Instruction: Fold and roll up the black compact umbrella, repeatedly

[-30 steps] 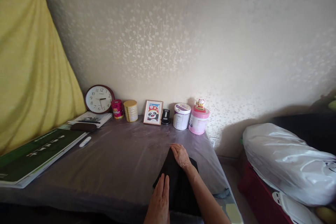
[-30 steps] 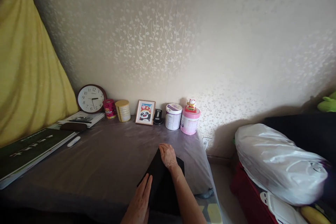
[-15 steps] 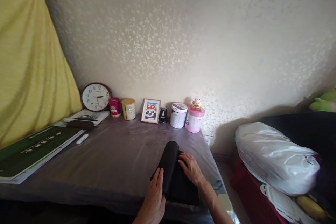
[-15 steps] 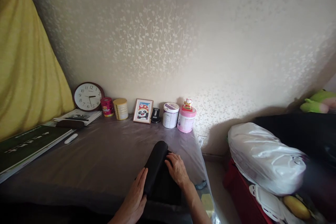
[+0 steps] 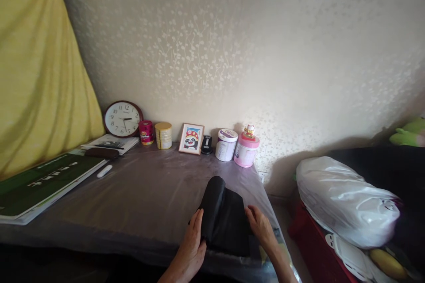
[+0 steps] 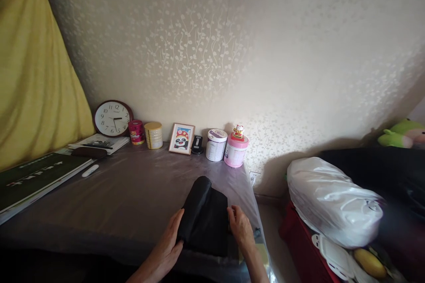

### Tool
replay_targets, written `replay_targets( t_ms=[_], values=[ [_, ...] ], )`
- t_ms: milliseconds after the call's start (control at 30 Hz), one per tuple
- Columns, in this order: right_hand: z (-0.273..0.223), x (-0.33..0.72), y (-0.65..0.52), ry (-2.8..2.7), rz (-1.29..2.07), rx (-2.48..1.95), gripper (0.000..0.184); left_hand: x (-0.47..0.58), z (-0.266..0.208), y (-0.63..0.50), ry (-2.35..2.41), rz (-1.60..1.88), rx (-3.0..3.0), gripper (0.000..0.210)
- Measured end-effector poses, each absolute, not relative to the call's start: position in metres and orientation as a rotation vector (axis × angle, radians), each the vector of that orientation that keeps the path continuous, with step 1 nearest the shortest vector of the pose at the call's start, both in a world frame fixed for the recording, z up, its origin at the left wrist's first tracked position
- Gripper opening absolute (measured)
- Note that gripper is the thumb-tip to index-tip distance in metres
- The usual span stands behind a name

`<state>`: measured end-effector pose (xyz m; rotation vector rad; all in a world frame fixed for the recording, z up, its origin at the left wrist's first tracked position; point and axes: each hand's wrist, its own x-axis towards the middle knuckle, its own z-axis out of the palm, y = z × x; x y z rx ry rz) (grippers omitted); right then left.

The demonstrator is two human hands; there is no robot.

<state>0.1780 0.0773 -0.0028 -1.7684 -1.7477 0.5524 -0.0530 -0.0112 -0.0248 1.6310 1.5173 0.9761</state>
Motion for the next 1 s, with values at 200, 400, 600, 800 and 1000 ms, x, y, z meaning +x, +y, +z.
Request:
replay_targets(
  t_ms=[200,400,600,800,1000],
  values=[
    [-0.012,0.163,0.094,-1.529,0.825,-1.762,0.050,-0.053,-0.017,-0.018,1.497,0.982,1.620,0.074],
    [-0.014,0.153,0.107,-1.469,0.787,-1.642,0.040,-0.050,-0.019,-0.016,1.540,0.952,1.669,0.075],
    [0.001,0.138,0.110,-1.409,0.961,-1.310,0.043,-0.047,-0.024,-0.013,1.599,0.909,1.681,0.075],
    [0.027,0.103,0.109,-1.292,1.175,-1.152,0.051,-0.044,-0.017,-0.019,1.647,0.852,1.732,0.080],
    [0.018,0.071,0.124,-1.295,1.150,-1.178,0.055,-0.041,-0.015,-0.018,1.681,0.853,1.776,0.081]
  ],
)
